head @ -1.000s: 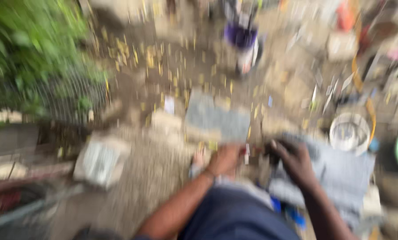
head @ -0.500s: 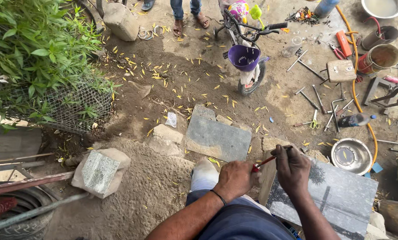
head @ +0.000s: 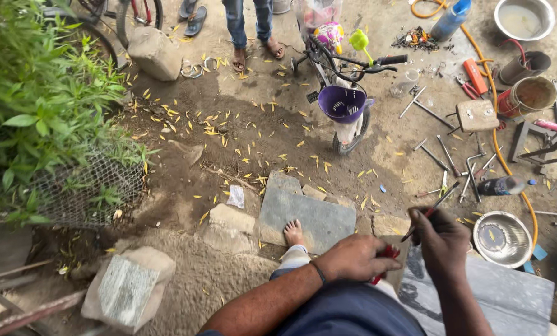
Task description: The person uses a screwdriver and a wrench to adjust a bicycle's bell and handlebar components.
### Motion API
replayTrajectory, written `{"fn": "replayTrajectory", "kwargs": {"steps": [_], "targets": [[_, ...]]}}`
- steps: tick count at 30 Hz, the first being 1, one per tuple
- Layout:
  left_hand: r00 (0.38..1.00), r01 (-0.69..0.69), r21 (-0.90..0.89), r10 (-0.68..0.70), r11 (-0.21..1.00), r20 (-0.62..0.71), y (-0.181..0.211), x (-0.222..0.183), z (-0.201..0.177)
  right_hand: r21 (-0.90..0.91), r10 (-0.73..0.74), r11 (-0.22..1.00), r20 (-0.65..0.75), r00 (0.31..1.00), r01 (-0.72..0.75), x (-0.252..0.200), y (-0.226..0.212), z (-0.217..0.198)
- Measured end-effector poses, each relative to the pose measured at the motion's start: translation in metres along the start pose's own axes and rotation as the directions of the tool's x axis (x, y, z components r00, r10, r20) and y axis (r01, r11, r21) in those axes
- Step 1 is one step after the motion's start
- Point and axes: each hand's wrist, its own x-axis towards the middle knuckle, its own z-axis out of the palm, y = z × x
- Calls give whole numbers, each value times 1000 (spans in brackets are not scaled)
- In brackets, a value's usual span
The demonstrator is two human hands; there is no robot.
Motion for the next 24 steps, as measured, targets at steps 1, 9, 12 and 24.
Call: {"fn": "replayTrajectory", "kwargs": {"steps": [1, 9, 12, 24], "targets": [[1000, 31, -17, -31, 999, 4, -10, 2, -9, -27, -34, 999, -2, 999, 34, 7, -3, 9], [983, 99, -380, -151, 920, -109, -54, 7, -122, 105, -182, 980, 116, 976, 170, 76, -76, 90], [981, 97, -492, -167, 865, -101, -72, 6, -131, 273, -82, 962, 230, 970, 17, 92, -74, 89], [946, -30, -647, -188, 762, -265, -28, 89, -161, 56, -44, 998, 442, 896, 21, 185, -87, 99]]}}
